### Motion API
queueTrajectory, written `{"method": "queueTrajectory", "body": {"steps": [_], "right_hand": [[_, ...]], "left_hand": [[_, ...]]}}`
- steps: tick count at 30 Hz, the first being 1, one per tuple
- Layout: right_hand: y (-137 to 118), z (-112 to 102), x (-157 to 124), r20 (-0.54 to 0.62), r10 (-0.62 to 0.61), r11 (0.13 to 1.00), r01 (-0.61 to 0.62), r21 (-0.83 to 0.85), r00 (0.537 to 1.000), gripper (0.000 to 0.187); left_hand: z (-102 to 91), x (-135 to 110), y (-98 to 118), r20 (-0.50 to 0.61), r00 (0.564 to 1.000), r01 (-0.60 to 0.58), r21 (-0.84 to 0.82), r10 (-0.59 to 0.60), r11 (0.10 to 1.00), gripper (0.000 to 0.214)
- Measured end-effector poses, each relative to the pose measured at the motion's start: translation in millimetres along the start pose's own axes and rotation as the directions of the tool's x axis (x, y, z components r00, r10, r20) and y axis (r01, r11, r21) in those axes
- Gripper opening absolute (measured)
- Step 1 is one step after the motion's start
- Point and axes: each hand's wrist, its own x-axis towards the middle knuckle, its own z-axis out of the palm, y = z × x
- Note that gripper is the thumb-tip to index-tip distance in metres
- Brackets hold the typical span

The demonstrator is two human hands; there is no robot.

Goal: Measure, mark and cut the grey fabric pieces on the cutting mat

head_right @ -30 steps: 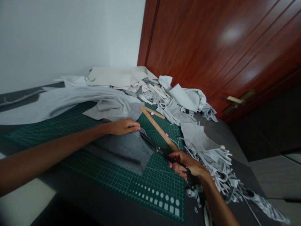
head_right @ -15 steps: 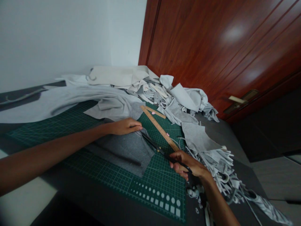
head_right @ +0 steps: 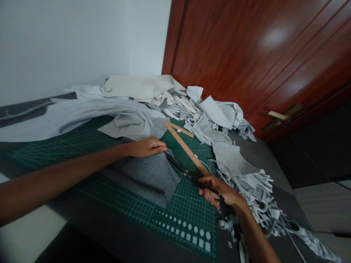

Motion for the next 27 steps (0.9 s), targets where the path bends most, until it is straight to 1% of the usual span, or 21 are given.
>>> {"method": "queueTrajectory", "body": {"steps": [4,10,13,16,20,24,27], "right_hand": [[1.8,-0.2,-0.1,-0.011,0.008,1.000,-0.007,0.013,1.000,0.066],[9.0,-3.6,1.8,-0.008,-0.001,0.999,0.001,0.040,1.000,0.055],[7.9,-3.0,2.3,-0.017,0.006,1.000,-0.006,0.027,1.000,0.054],[5.5,-1.7,1.6,-0.027,0.007,1.000,-0.006,0.027,1.000,0.057],[5.5,-1.8,0.9,-0.009,0.011,0.999,-0.011,0.035,1.000,0.057],[6.9,-2.3,0.4,-0.002,-0.012,0.999,0.012,0.031,1.000,0.066],[7.8,-2.7,-0.2,-0.009,-0.026,1.000,0.026,0.014,1.000,0.069]], "left_hand": [[-1.3,-0.5,1.1,0.014,1.000,-0.003,-0.015,0.004,1.000,0.032],[-2.5,-1.2,-0.1,0.002,1.000,0.018,-0.030,-0.018,0.999,0.031],[-2.4,-1.1,-0.3,0.002,1.000,0.022,-0.018,-0.022,1.000,0.031],[-2.4,-0.8,0.8,0.001,0.999,0.033,-0.006,-0.033,0.999,0.032],[-1.9,-0.5,2.3,-0.016,1.000,0.027,-0.001,-0.027,1.000,0.032],[-1.1,-0.4,2.1,-0.034,0.999,0.027,-0.003,-0.027,1.000,0.031],[-0.6,-0.5,1.4,-0.035,0.999,0.026,0.004,-0.026,1.000,0.031]]}}
